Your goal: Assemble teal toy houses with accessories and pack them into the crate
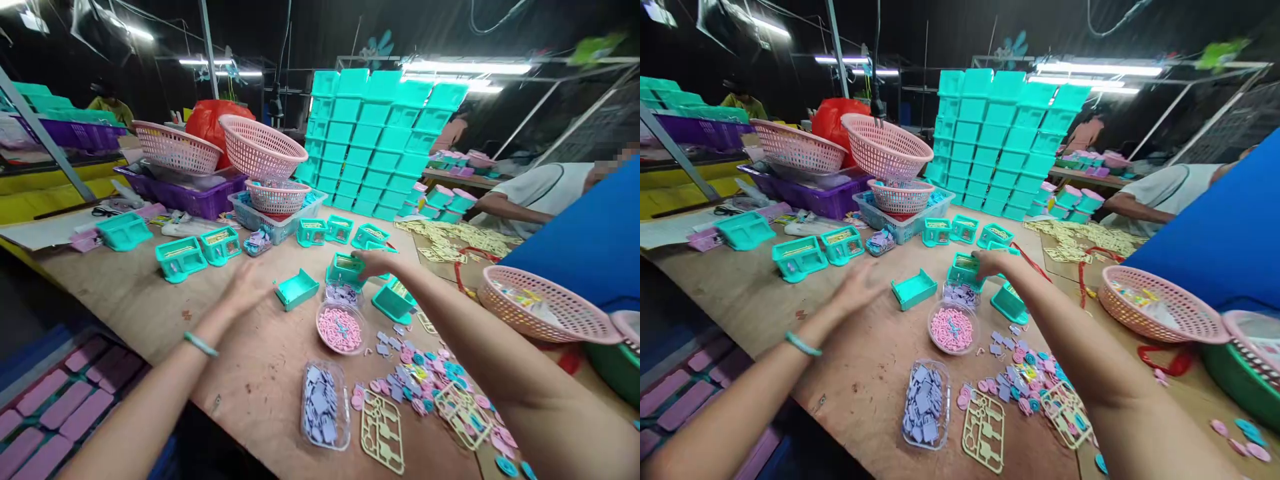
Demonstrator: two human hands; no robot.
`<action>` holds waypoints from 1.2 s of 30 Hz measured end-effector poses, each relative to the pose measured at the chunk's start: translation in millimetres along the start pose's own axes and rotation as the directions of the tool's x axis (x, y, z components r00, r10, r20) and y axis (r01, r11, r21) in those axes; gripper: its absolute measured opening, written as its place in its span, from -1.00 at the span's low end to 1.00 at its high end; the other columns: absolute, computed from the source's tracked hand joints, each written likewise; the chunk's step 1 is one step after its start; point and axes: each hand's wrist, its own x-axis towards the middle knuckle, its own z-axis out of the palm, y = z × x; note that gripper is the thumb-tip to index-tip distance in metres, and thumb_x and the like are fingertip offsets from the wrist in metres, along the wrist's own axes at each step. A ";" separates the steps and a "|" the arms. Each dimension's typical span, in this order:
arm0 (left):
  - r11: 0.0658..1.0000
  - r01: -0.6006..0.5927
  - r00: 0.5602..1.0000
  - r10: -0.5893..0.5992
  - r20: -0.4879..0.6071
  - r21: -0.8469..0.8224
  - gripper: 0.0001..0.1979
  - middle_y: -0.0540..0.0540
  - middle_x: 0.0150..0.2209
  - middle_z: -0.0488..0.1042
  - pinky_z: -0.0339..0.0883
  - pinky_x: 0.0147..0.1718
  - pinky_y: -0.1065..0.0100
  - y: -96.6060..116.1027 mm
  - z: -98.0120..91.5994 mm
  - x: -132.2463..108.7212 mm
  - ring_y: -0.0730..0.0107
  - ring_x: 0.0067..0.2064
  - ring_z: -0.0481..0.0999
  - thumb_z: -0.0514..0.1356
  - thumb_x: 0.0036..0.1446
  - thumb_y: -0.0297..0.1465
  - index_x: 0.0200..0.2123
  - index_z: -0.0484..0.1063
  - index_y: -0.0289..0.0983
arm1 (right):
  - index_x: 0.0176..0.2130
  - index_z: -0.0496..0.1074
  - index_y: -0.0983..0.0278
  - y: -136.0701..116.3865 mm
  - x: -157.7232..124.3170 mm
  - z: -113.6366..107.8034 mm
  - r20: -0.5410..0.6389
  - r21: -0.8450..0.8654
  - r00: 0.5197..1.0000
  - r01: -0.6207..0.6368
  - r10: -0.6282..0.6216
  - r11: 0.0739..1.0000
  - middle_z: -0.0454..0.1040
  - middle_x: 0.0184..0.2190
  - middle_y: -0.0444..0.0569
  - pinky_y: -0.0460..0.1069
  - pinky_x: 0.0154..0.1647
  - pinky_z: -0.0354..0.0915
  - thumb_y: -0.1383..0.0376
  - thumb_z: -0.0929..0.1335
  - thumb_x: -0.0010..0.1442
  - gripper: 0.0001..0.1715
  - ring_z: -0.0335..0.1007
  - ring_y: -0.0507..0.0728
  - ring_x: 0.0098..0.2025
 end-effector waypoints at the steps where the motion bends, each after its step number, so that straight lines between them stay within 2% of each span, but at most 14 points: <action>1: 1.000 0.006 0.995 -0.005 0.099 -0.017 -0.19 -0.27 0.23 0.38 0.10 0.34 -0.06 13.7 20.6 -0.5 -0.18 0.32 0.27 0.47 -0.18 -0.18 0.18 0.36 -0.22 | 0.34 0.26 0.32 2.3 2.7 3.3 0.009 -0.001 1.000 0.001 -0.001 1.000 0.41 0.22 0.28 0.15 0.01 0.39 0.29 0.57 -0.05 0.03 0.42 0.42 0.15; 3: 0.999 0.022 0.967 -0.015 0.254 -0.024 -0.11 -0.29 0.25 0.35 0.10 0.34 -0.07 32.1 46.3 -5.4 -0.20 0.34 0.25 0.47 -0.21 -0.32 0.25 0.32 -0.21 | 0.33 0.28 0.32 0.9 9.1 4.5 -0.009 -0.009 1.000 0.028 -0.028 1.000 0.42 0.21 0.26 0.15 0.03 0.38 0.28 0.56 -0.06 0.02 0.42 0.41 0.15; 5: 0.999 0.035 0.953 -0.031 0.302 -0.008 -0.15 -0.28 0.20 0.39 0.20 0.29 -0.03 39.4 48.3 -17.5 -0.14 0.27 0.34 0.40 -0.18 -0.45 0.26 0.33 -0.20 | 0.32 0.29 0.33 -4.2 16.7 -1.7 -0.070 -0.005 0.995 0.069 -0.069 0.998 0.39 0.23 0.26 0.16 0.09 0.35 0.24 0.56 -0.05 0.00 0.38 0.42 0.19; 8: 0.997 0.035 0.929 -0.009 0.371 -0.065 -0.15 -0.20 0.14 0.43 0.31 0.23 0.06 38.3 21.6 -51.0 -0.02 0.21 0.42 0.36 -0.18 -0.51 0.26 0.35 -0.12 | 0.35 0.24 0.35 -25.4 29.6 -17.7 -0.234 0.036 0.962 0.154 -0.142 0.987 0.29 0.31 0.28 0.20 0.22 0.27 0.17 0.55 -0.02 0.04 0.29 0.45 0.27; 11: 0.973 0.063 0.901 0.040 0.433 -0.221 -0.07 -0.14 0.24 0.38 0.29 0.25 0.07 29.1 -9.4 -90.0 -0.03 0.30 0.35 0.47 -0.21 -0.39 0.29 0.32 0.00 | 0.37 0.20 0.30 -80.2 38.7 -26.6 -0.299 0.060 0.895 0.364 -0.332 0.929 0.26 0.34 0.23 0.19 0.30 0.20 0.15 0.55 -0.01 0.07 0.24 0.41 0.31; 13: 0.950 0.140 0.947 -0.045 0.319 -0.280 -0.08 -0.16 0.32 0.32 0.25 0.28 0.04 15.8 -24.2 -107.0 -0.05 0.34 0.30 0.50 -0.18 -0.26 0.30 0.31 -0.01 | 0.38 0.19 0.26 -134.2 40.9 -25.4 -0.248 0.052 0.820 0.544 -0.516 0.838 0.26 0.34 0.18 0.17 0.33 0.17 0.15 0.57 -0.03 0.10 0.21 0.37 0.34; 15: 0.920 0.254 0.967 -0.248 0.057 -0.299 -0.12 -0.23 0.36 0.26 0.21 0.30 -0.02 -4.3 -37.2 -112.6 -0.07 0.38 0.24 0.45 -0.08 -0.18 0.32 0.26 -0.07 | 0.39 0.18 0.22 -192.9 41.3 -21.5 -0.179 0.052 0.743 0.661 -0.645 0.748 0.23 0.37 0.16 0.17 0.34 0.16 0.17 0.58 -0.04 0.12 0.18 0.38 0.36; 17: 0.887 0.344 0.885 -0.416 -0.210 -0.308 -0.02 -0.30 0.41 0.15 0.16 0.31 -0.08 -27.9 -52.0 -109.2 -0.11 0.43 0.13 0.45 -0.09 -0.16 0.37 0.13 -0.13 | 0.38 0.20 0.22 -247.2 41.9 -17.6 -0.142 0.067 0.678 0.733 -0.721 0.677 0.18 0.39 0.17 0.20 0.35 0.13 0.22 0.60 -0.05 0.11 0.13 0.41 0.38; 19: 0.864 0.383 0.809 -0.485 -0.332 -0.328 0.18 -0.35 0.44 0.05 0.08 0.34 -0.11 -49.2 -69.1 -102.5 -0.15 0.46 0.04 0.50 -0.23 -0.18 0.41 -0.02 -0.16 | 0.38 0.20 0.26 -290.2 43.5 -13.8 -0.143 0.117 0.619 0.785 -0.772 0.608 0.13 0.41 0.21 0.20 0.38 0.09 0.28 0.60 -0.07 0.12 0.09 0.42 0.40; 22: 0.809 0.418 0.797 -0.545 -0.260 -0.414 0.18 -0.38 0.37 0.19 0.10 0.33 -0.10 -67.9 -93.7 -98.3 -0.14 0.41 0.16 0.51 -0.28 -0.20 0.37 0.00 -0.19 | 0.44 0.05 0.28 -323.6 48.3 -3.3 -0.216 0.242 0.515 0.851 -0.829 0.466 0.05 0.44 0.25 0.17 0.39 0.09 0.31 0.60 -0.07 0.25 0.05 0.37 0.43; 25: 0.753 0.469 0.816 -0.570 -0.101 -0.463 -0.05 -0.30 0.22 0.41 0.32 0.20 -0.07 -75.8 -114.0 -107.4 -0.09 0.25 0.43 0.48 -0.21 -0.17 0.24 0.19 -0.21 | 0.47 -0.06 0.24 -317.7 57.6 13.6 -0.321 0.278 0.404 0.905 -0.857 0.322 -0.03 0.47 0.23 0.19 0.39 0.09 0.23 0.59 -0.04 0.30 -0.01 0.34 0.46; 27: 0.737 0.485 0.819 -0.571 -0.051 -0.470 -0.08 -0.26 0.18 0.46 0.40 0.14 -0.03 -82.0 -126.7 -115.7 -0.04 0.16 0.51 0.48 -0.20 -0.17 0.22 0.20 -0.22 | 0.43 0.05 0.24 -299.9 67.4 22.3 -0.353 0.244 0.412 0.907 -0.840 0.343 0.09 0.42 0.22 0.22 0.38 0.12 0.21 0.55 0.03 0.14 0.06 0.35 0.43; 31: 0.738 0.468 0.806 -0.582 -0.108 -0.487 -0.03 -0.27 0.20 0.45 0.43 0.11 0.03 -102.6 -150.1 -110.9 -0.01 0.17 0.50 0.45 -0.23 -0.26 0.27 0.17 -0.25 | 0.30 0.28 0.33 -272.0 93.0 19.4 -0.452 0.148 0.545 0.826 -0.706 0.543 0.31 0.27 0.26 0.19 0.30 0.19 0.34 0.41 0.18 -0.27 0.27 0.31 0.30; 36: 0.728 0.495 0.727 -0.646 -0.232 -0.473 -0.05 -0.41 0.32 0.28 0.41 0.13 0.02 -124.9 -158.0 -78.7 -0.06 0.25 0.42 0.34 -0.19 -0.43 0.32 0.11 -0.32 | 0.38 0.14 0.30 -286.9 114.8 1.5 -0.475 -0.044 0.646 0.661 -0.597 0.749 0.07 0.40 0.30 0.19 0.32 0.12 0.31 0.41 0.22 -0.18 0.06 0.36 0.39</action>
